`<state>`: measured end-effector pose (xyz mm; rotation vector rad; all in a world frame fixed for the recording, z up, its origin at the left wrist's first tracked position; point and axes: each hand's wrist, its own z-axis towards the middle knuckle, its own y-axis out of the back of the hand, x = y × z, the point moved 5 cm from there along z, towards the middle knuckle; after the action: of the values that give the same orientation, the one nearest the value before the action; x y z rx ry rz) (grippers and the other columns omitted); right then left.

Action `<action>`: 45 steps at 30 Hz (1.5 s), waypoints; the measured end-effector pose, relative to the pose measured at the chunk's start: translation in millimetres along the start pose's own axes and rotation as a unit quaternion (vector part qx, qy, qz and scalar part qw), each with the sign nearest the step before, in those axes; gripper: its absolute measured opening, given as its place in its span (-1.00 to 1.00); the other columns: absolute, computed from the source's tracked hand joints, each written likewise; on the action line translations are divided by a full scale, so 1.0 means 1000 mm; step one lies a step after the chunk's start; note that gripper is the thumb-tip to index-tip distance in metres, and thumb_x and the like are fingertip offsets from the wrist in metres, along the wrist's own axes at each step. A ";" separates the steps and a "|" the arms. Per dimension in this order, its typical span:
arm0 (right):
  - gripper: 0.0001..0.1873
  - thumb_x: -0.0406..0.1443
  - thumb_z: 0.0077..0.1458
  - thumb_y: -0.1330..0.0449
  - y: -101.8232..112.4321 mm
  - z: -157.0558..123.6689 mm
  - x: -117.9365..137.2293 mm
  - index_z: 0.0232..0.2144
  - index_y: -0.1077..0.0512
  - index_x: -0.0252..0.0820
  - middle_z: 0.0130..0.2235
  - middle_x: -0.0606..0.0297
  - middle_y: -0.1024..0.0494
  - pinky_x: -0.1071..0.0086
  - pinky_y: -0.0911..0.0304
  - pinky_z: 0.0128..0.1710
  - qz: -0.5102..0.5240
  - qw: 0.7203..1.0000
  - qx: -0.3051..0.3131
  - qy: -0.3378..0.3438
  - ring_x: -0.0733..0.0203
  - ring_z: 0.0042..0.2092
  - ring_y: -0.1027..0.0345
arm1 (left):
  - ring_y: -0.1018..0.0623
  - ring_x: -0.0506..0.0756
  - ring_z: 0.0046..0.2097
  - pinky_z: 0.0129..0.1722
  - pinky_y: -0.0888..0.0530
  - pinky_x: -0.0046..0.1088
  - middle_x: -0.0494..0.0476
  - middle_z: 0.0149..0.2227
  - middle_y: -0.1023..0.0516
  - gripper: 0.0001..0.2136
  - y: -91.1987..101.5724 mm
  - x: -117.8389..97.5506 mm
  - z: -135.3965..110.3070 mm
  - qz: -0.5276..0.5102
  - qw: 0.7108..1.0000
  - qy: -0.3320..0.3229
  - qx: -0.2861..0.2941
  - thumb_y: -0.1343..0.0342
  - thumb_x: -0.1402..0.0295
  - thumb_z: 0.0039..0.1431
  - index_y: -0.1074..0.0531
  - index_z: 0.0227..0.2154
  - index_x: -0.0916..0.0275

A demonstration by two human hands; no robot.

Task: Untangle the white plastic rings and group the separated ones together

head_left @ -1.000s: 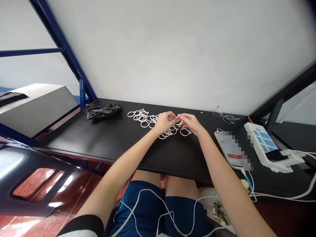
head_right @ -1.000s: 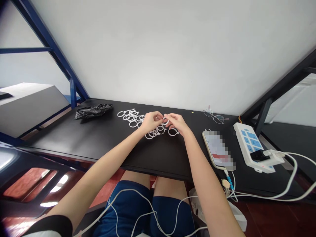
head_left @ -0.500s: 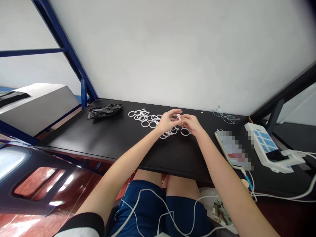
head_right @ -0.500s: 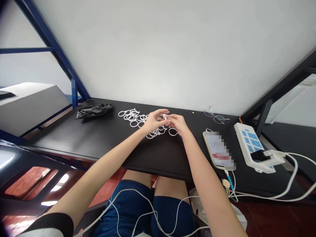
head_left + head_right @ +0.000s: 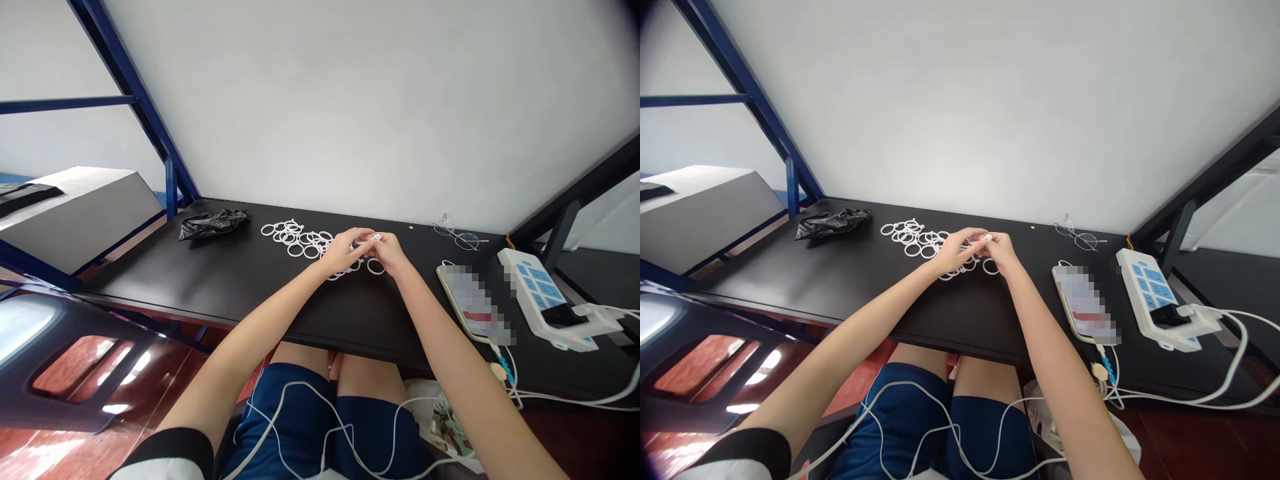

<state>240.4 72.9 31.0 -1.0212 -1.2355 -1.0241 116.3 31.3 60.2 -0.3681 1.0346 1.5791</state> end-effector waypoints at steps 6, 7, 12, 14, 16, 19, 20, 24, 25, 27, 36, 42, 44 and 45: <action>-0.65 -0.15 -0.27 -0.43 0.004 -0.001 0.006 -0.60 -0.36 -0.18 -0.58 0.42 -0.44 0.49 -0.28 -0.58 0.002 1.000 -0.030 0.009 0.43 -0.61 -0.24 | -0.54 0.04 -0.22 -0.19 -0.48 -0.46 0.22 -0.13 -0.57 -0.61 0.002 0.013 0.004 -0.046 0.997 0.061 -0.030 -0.20 0.22 0.11 -0.44 -0.05 0.34; -0.66 -0.15 -0.26 -0.42 0.004 -0.001 0.008 -0.57 -0.35 -0.17 -0.57 0.43 -0.45 0.49 -0.29 -0.58 0.010 0.999 -0.038 0.010 0.42 -0.61 -0.24 | -0.54 0.03 -0.26 -0.21 -0.49 -0.46 0.22 -0.15 -0.57 -0.59 0.003 0.016 0.004 -0.057 0.995 0.073 -0.031 -0.24 0.23 0.07 -0.43 -0.06 0.35; -0.61 -0.02 -0.15 -0.34 0.001 -0.004 0.016 -0.36 -0.44 -0.14 -0.50 0.37 -0.49 0.46 -0.27 -0.60 0.039 0.999 -0.038 0.005 0.35 -0.56 -0.32 | -0.56 0.00 -0.32 -0.29 -0.51 -0.50 0.21 -0.19 -0.58 -0.60 0.000 0.026 0.004 -0.114 0.988 0.107 0.004 -0.30 0.26 -0.02 -0.46 -0.12 0.34; -0.58 0.05 -0.13 -0.32 -0.002 -0.005 0.018 -0.40 -0.47 -0.16 -0.49 0.35 -0.49 0.47 -0.27 -0.59 0.023 0.999 -0.021 0.017 0.37 -0.56 -0.29 | -0.57 0.01 -0.31 -0.28 -0.52 -0.49 0.23 -0.19 -0.59 -0.59 -0.001 0.027 0.003 -0.141 0.984 0.111 0.006 -0.30 0.25 -0.01 -0.46 -0.11 0.35; -0.58 0.05 -0.18 -0.36 -0.003 -0.005 0.018 -0.47 -0.47 -0.16 -0.51 0.36 -0.47 0.47 -0.26 -0.58 0.015 0.999 -0.017 0.033 0.39 -0.56 -0.26 | -0.58 0.03 -0.29 -0.25 -0.53 -0.47 0.25 -0.19 -0.59 -0.56 -0.001 0.029 0.003 -0.167 0.979 0.114 0.002 -0.31 0.23 -0.02 -0.46 -0.10 0.36; -0.60 0.01 -0.25 -0.42 -0.003 -0.005 0.017 -0.53 -0.48 -0.16 -0.53 0.37 -0.47 0.48 -0.26 -0.57 0.015 0.998 -0.033 0.053 0.39 -0.56 -0.26 | -0.59 0.05 -0.28 -0.24 -0.54 -0.46 0.26 -0.19 -0.60 -0.56 -0.002 0.030 0.004 -0.175 0.977 0.124 0.000 -0.32 0.21 -0.03 -0.47 -0.12 0.37; -0.60 0.02 -0.25 -0.41 -0.002 -0.005 0.017 -0.55 -0.48 -0.16 -0.53 0.36 -0.47 0.47 -0.26 -0.56 0.012 0.997 -0.041 0.060 0.39 -0.55 -0.26 | -0.60 0.05 -0.29 -0.25 -0.54 -0.46 0.26 -0.19 -0.60 -0.56 -0.002 0.030 0.004 -0.173 0.977 0.128 -0.001 -0.32 0.20 -0.04 -0.47 -0.12 0.37; -0.63 0.01 -0.20 -0.39 -0.001 -0.006 0.018 -0.52 -0.52 -0.16 -0.52 0.35 -0.48 0.43 -0.30 -0.52 -0.003 0.996 -0.046 0.082 0.39 -0.56 -0.24 | -0.60 0.05 -0.31 -0.28 -0.55 -0.45 0.24 -0.24 -0.61 -0.58 -0.001 0.030 0.003 -0.173 0.975 0.139 -0.003 -0.29 0.15 0.00 -0.48 -0.15 0.37; -0.64 0.00 -0.19 -0.40 -0.002 -0.006 0.018 -0.49 -0.54 -0.16 -0.52 0.35 -0.49 0.43 -0.30 -0.51 0.001 0.996 -0.039 0.083 0.39 -0.56 -0.23 | -0.60 0.05 -0.33 -0.29 -0.55 -0.46 0.23 -0.26 -0.61 -0.58 0.000 0.030 0.003 -0.170 0.975 0.141 -0.005 -0.28 0.14 0.01 -0.48 -0.17 0.37; -0.66 -0.04 -0.18 -0.41 -0.002 -0.006 0.018 -0.45 -0.57 -0.16 -0.50 0.34 -0.51 0.45 -0.28 -0.52 0.011 0.996 -0.025 0.083 0.39 -0.55 -0.24 | -0.59 0.03 -0.38 -0.36 -0.54 -0.49 0.19 -0.31 -0.60 -0.59 0.002 0.029 0.003 -0.158 0.976 0.147 -0.009 -0.28 0.11 -0.01 -0.48 -0.22 0.36; -0.57 0.06 -0.16 -0.36 -0.007 -0.004 0.013 -0.58 -0.52 -0.20 -0.62 0.36 -0.39 0.45 -0.24 -0.56 0.008 0.996 -0.017 0.087 0.39 -0.59 -0.19 | -0.45 -0.06 -0.61 -0.60 -0.33 -0.60 0.01 -0.59 -0.47 -0.58 0.007 0.020 -0.001 -0.095 0.980 0.177 0.009 -0.17 -0.04 0.04 -0.40 -0.47 0.31; -0.58 0.04 -0.15 -0.37 -0.009 -0.004 0.011 -0.58 -0.51 -0.20 -0.66 0.39 -0.35 0.47 -0.22 -0.58 0.013 0.996 -0.020 0.090 0.39 -0.60 -0.20 | -0.42 -0.06 -0.56 -0.53 -0.31 -0.57 0.02 -0.56 -0.46 -0.54 0.008 0.019 -0.002 -0.054 0.987 0.153 0.016 -0.03 -0.08 0.15 -0.42 -0.45 0.30; -0.59 0.03 -0.15 -0.37 -0.010 -0.004 0.013 -0.59 -0.50 -0.20 -0.67 0.40 -0.35 0.48 -0.22 -0.58 0.012 0.995 -0.024 0.092 0.39 -0.61 -0.20 | -0.39 -0.06 -0.53 -0.50 -0.29 -0.56 0.02 -0.55 -0.45 -0.53 0.008 0.017 -0.001 -0.040 0.989 0.141 0.014 0.02 -0.09 0.17 -0.42 -0.45 0.29; -0.60 0.02 -0.14 -0.37 -0.010 -0.005 0.014 -0.59 -0.49 -0.20 -0.67 0.40 -0.34 0.48 -0.22 -0.58 0.013 0.995 -0.029 0.095 0.40 -0.61 -0.20 | -0.38 -0.06 -0.52 -0.49 -0.29 -0.55 0.02 -0.54 -0.45 -0.52 0.008 0.016 -0.001 -0.033 0.990 0.135 0.012 0.03 -0.09 0.18 -0.42 -0.44 0.29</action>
<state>233.0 65.1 45.1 -0.9578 -1.0406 -1.1152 103.8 40.9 51.6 -0.6049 1.2336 1.4826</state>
